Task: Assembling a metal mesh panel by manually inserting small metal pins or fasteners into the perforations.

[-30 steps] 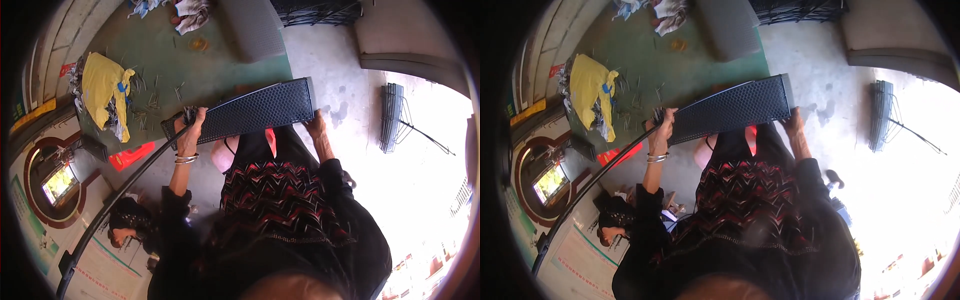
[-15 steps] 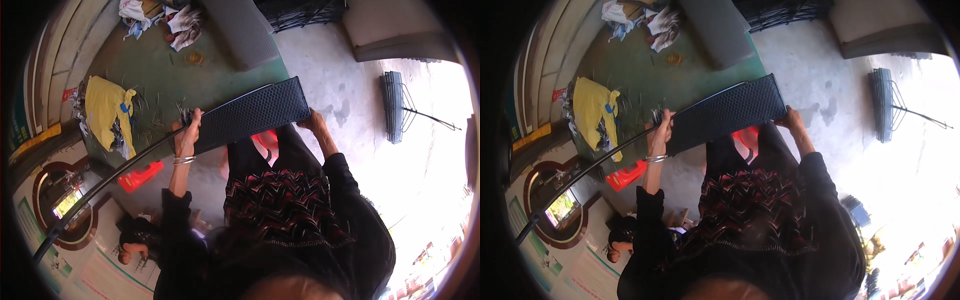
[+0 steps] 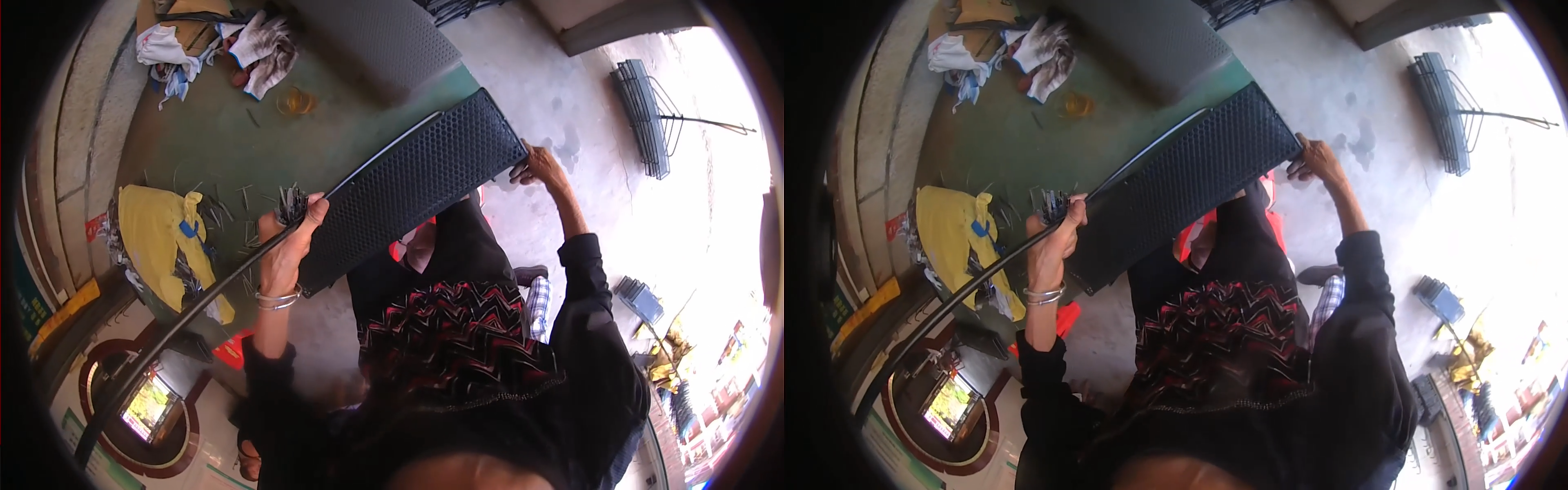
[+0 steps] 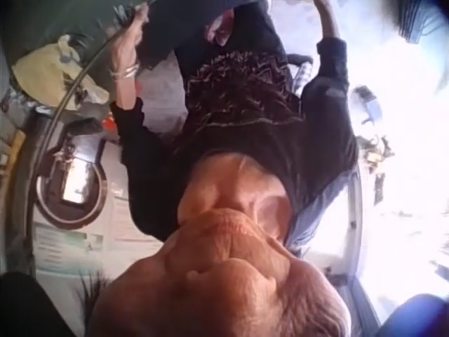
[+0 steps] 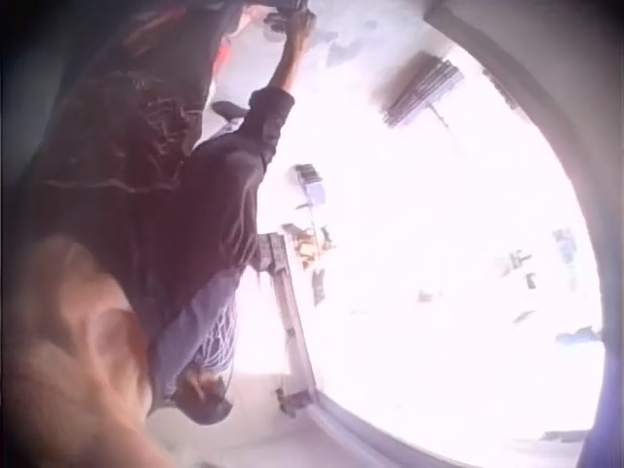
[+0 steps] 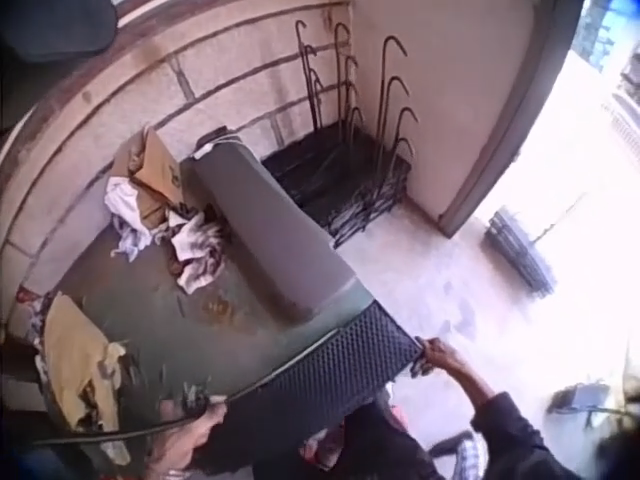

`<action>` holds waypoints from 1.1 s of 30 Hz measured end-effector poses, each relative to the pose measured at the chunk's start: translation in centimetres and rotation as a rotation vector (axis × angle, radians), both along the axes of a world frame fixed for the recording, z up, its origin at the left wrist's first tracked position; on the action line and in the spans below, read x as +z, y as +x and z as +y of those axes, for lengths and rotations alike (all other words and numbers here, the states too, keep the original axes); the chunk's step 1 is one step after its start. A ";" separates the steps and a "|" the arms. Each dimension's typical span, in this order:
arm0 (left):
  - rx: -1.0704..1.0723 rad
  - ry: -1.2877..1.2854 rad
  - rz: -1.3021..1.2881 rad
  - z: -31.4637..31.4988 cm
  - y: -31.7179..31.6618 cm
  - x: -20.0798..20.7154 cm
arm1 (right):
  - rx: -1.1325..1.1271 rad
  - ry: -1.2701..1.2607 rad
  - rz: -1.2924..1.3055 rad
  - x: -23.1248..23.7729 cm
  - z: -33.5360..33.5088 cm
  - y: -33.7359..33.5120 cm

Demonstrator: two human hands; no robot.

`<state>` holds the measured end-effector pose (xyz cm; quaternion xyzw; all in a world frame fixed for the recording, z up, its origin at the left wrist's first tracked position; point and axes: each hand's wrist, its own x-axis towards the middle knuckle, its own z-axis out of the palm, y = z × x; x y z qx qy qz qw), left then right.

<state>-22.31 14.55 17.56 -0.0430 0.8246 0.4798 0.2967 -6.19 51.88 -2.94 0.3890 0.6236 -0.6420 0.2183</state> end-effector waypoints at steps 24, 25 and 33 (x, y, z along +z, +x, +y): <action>-0.218 0.118 0.253 -2.8 0.4 -0.3 | -0.536 -0.117 0.504 -5.6 -18.8 4.0; -0.207 0.140 0.251 -2.9 0.6 -0.2 | -0.545 -0.095 0.498 -5.1 -18.4 4.2; -0.174 0.141 0.296 -3.2 2.2 0.5 | -0.642 0.150 0.575 -6.6 -15.7 4.1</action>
